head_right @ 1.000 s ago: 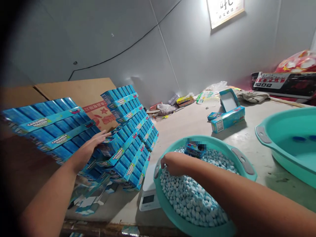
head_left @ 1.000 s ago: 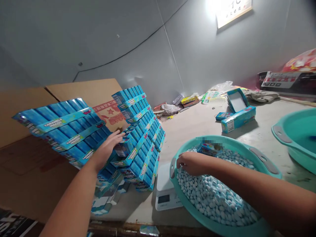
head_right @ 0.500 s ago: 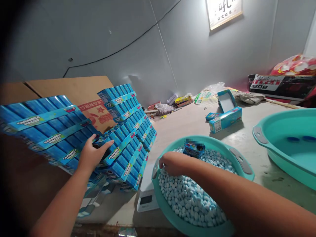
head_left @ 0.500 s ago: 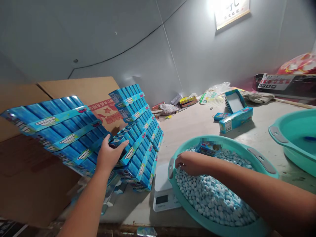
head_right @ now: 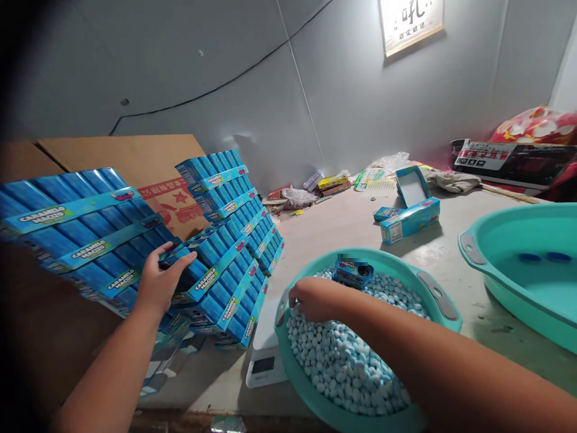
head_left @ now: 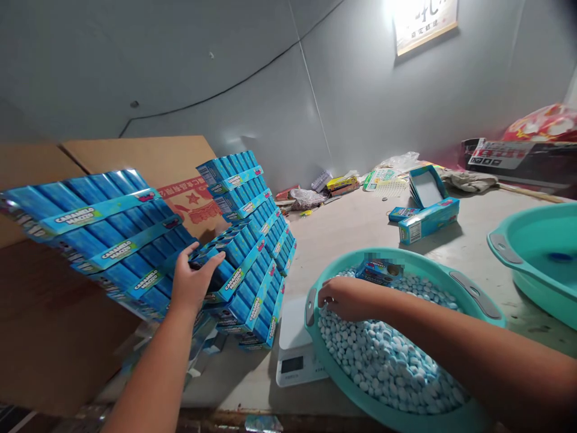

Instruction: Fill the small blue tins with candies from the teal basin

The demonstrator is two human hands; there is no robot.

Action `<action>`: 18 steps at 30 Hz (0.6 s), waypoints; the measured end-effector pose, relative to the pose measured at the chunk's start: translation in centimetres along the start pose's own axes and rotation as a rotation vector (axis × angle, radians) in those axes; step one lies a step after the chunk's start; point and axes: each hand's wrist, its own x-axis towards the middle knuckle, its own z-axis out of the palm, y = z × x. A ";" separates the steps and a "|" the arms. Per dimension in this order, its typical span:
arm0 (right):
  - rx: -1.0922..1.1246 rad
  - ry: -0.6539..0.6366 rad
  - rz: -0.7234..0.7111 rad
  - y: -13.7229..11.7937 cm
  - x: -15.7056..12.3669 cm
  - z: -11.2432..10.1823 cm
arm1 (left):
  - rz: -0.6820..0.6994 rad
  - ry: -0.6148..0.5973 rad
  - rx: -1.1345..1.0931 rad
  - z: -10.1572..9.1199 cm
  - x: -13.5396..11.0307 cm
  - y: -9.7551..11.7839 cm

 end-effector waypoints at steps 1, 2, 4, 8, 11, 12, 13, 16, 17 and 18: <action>0.002 0.005 -0.002 0.0 0.0 0.0 | -0.003 -0.005 -0.008 0.1 0.1 0.1; 0.000 0.010 -0.001 0.0 0.0 -0.1 | 0.007 -0.006 0.012 0.2 0.2 0.1; -0.005 0.006 0.008 -0.1 0.0 -0.1 | 0.026 0.002 0.060 0.5 0.2 0.1; -0.004 -0.005 0.019 0.0 0.2 0.1 | 0.069 0.012 0.222 0.9 -0.2 0.3; 0.002 0.012 0.000 0.1 0.2 0.3 | 0.105 -0.037 0.356 0.4 -0.7 0.8; 0.000 0.020 -0.002 0.1 0.2 0.4 | 0.107 -0.055 0.407 0.1 -0.7 1.0; -0.003 0.025 -0.001 0.1 0.2 0.4 | 0.110 -0.065 0.473 -0.2 -0.6 1.3; -0.020 0.031 0.004 0.1 0.1 0.4 | 0.181 -0.016 0.662 -1.2 0.5 2.4; -0.023 0.032 0.003 0.1 0.1 0.4 | 0.228 0.010 0.681 -1.3 1.1 2.8; -0.023 0.035 -0.001 0.1 0.1 0.4 | 0.270 0.011 0.682 -1.2 1.7 3.1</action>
